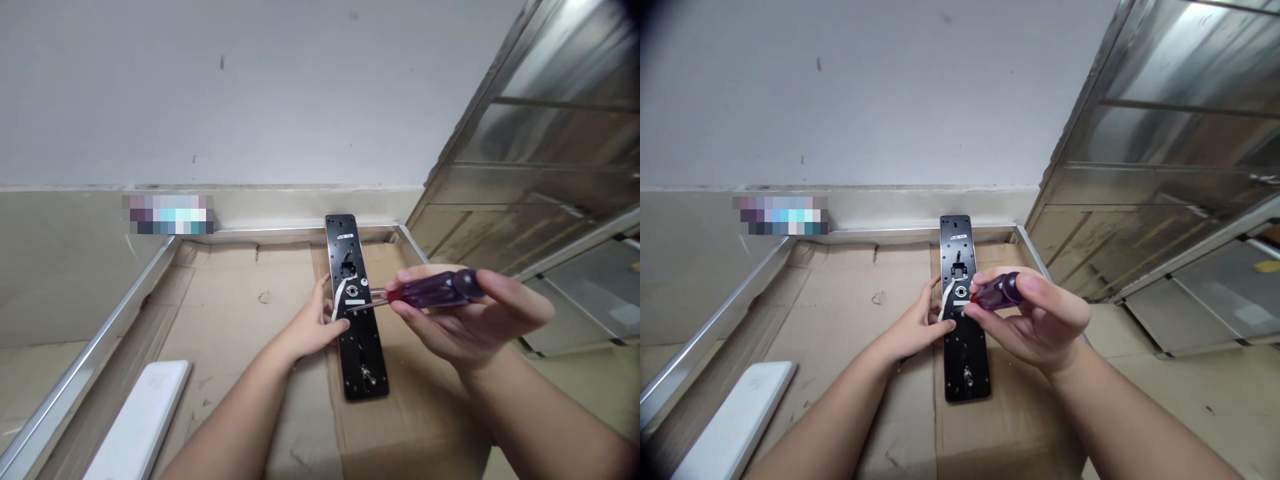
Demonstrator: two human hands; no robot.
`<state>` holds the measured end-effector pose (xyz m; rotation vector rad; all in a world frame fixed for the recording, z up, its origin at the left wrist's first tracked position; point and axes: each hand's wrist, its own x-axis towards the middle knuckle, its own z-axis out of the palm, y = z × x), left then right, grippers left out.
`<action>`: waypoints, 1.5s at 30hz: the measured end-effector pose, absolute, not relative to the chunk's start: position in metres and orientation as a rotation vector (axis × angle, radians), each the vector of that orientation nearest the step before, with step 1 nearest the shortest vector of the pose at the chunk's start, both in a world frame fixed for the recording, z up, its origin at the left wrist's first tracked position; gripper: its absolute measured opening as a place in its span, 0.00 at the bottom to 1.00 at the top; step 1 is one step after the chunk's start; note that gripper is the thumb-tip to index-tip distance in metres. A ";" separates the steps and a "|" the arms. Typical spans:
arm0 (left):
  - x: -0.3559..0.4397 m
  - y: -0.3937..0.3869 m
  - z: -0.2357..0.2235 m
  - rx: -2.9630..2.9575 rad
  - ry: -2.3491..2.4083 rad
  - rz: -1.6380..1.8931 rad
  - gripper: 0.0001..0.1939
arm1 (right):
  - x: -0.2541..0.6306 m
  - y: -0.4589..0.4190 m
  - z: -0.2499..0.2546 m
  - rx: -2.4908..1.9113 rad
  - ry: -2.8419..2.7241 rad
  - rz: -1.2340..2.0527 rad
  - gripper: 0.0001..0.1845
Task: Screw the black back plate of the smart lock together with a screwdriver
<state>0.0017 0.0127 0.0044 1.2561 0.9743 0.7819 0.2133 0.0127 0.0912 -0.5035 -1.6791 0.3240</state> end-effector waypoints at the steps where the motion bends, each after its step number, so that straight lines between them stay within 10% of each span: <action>1: 0.002 0.013 0.004 1.250 0.975 0.781 0.53 | 0.213 0.012 0.091 -0.513 -1.678 0.341 0.32; 12: 0.002 0.014 0.006 1.246 0.974 0.778 0.54 | 0.215 0.007 0.097 -0.590 -1.706 0.484 0.18; 45: 0.006 0.013 0.005 1.294 0.978 0.825 0.52 | 0.221 0.007 0.107 -0.617 -1.874 0.540 0.29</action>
